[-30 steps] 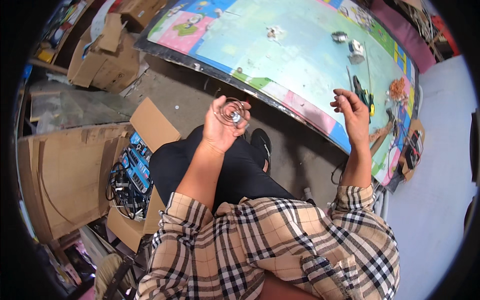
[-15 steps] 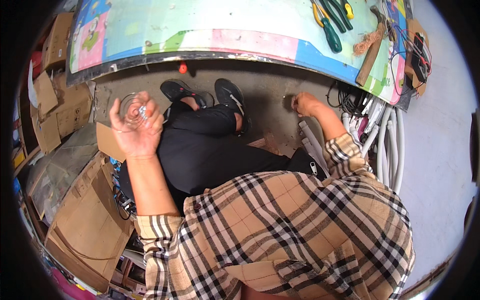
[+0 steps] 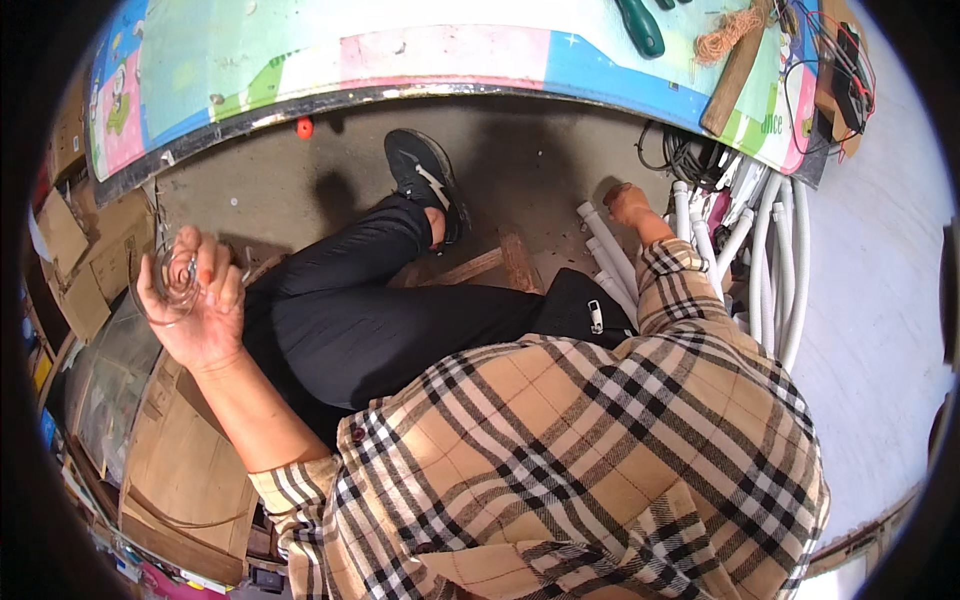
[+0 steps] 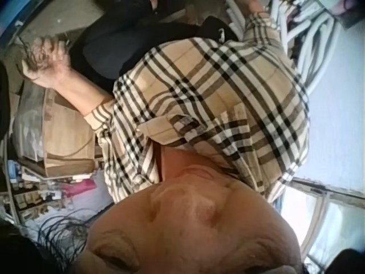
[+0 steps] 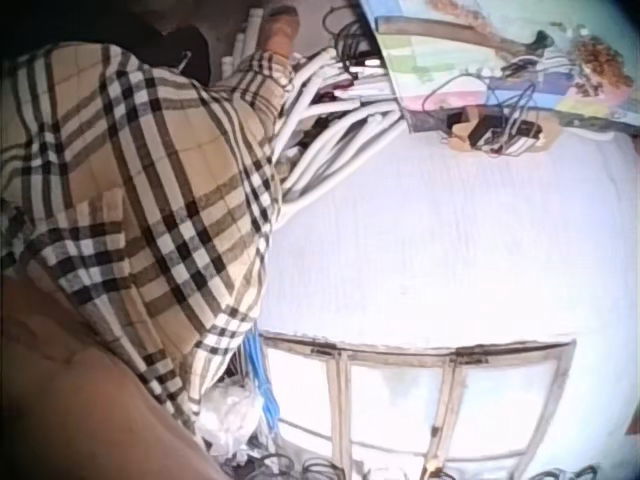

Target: The person assembles small electrical components on a colorful table, using pliers and a screwdriver to strip wires and connect parts. They handle multiple small white plastic pieces and wires, occasionally reaching for additional items from nearby boxes.

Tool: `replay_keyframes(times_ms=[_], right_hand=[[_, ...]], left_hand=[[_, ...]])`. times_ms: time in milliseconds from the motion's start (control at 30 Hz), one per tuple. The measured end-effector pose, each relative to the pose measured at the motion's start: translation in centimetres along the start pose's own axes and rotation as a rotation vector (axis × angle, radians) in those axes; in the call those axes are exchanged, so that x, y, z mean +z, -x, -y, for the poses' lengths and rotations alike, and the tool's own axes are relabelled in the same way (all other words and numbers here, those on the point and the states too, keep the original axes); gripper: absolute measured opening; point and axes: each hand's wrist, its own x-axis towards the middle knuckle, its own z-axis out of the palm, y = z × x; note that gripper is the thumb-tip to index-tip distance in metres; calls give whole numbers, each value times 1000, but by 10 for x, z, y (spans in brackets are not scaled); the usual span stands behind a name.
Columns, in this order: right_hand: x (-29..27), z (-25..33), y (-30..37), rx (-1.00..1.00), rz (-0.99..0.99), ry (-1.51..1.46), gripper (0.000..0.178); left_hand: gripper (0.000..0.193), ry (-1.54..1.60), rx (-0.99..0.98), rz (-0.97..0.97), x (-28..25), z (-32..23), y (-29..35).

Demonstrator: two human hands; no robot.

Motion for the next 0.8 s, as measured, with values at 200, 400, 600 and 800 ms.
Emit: replay_keyframes(times_ms=[200, 400, 600, 800], right_hand=[[-11, 36, 26, -163, 224, -304, 20], [93, 29, 34, 150, 500, -649, 16], [66, -14, 60, -264, -76, 100, 17], [99, 7, 29, -201, -331, -161, 18]], left_hand=[[35, 36, 19, -69, -16, -1, 18], [35, -3, 17, -130, -16, -8, 16], [36, -23, -7, -80, -12, -8, 5], [35, -57, -32, -87, 2, -9, -5]])
